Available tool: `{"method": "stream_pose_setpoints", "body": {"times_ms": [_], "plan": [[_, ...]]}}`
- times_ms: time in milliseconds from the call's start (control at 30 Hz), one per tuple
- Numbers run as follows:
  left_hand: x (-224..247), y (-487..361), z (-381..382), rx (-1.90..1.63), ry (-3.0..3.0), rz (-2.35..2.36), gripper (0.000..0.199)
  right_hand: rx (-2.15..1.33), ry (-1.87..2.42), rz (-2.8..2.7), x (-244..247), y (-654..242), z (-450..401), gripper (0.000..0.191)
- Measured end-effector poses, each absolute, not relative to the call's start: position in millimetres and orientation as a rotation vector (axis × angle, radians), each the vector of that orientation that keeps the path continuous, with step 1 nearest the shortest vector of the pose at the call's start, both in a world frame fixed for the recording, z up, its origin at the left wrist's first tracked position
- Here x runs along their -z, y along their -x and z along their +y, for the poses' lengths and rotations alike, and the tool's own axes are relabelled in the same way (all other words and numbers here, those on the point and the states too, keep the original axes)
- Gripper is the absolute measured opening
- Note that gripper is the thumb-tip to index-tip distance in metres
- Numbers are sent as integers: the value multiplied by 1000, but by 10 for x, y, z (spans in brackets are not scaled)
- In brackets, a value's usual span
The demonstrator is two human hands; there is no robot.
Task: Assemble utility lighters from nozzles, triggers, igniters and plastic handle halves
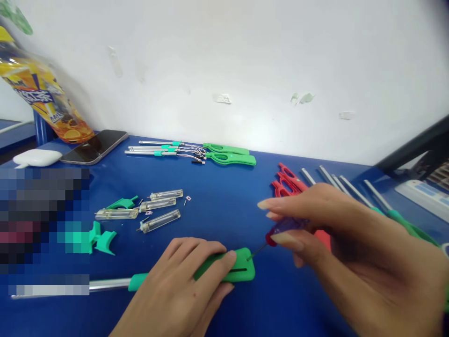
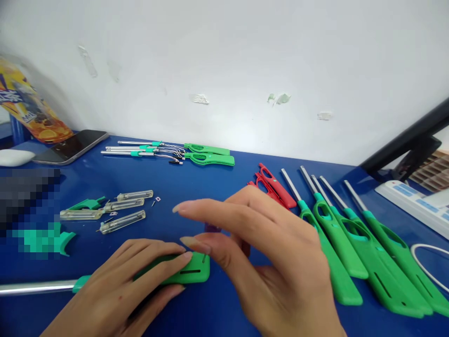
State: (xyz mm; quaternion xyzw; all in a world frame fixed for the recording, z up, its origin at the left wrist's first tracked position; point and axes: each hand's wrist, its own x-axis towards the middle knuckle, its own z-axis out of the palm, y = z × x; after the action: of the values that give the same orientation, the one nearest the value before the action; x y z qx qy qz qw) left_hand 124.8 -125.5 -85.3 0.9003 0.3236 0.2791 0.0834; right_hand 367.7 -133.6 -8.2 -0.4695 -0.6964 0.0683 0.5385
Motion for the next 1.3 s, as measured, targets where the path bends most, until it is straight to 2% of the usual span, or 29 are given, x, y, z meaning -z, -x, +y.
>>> {"method": "stream_pose_setpoints", "body": {"times_ms": [100, 267, 533, 633, 700, 933, 1033, 1200, 1300], "plan": [[846, -1250, -1255, -840, -2682, 981, 25, -217, 1077, -1756, 73, -3717, -1337, 34], [831, -1259, -1251, -831, -2675, 973, 25, -216, 1164, -1702, 99, -3733, -1364, 34], [868, -1258, -1248, -844, -2678, 975, 26, -165, 1132, -1727, 55, -3739, -1336, 17], [859, -1253, -1258, -831, -2674, 975, 25, -193, 1172, -1776, 75, -3751, -1360, 33], [849, -1253, -1259, -820, -2676, 981, 25, -238, 1142, -1764, 90, -3747, -1348, 35], [857, -1249, -1255, -845, -2679, 971, 25, -185, 1131, -1762, 47, -3729, -1322, 11], [854, -1243, -1261, -833, -2697, 971, 26, -236, 1117, -1795, 59, -3745, -1369, 29], [842, -1252, -1253, -791, -2686, 971, 25, -177, 1151, -1716, 97, -3723, -1367, 20], [842, -1258, -1251, -764, -2663, 982, 26, -161, 1140, -1724, 93, -3717, -1363, 28]]}}
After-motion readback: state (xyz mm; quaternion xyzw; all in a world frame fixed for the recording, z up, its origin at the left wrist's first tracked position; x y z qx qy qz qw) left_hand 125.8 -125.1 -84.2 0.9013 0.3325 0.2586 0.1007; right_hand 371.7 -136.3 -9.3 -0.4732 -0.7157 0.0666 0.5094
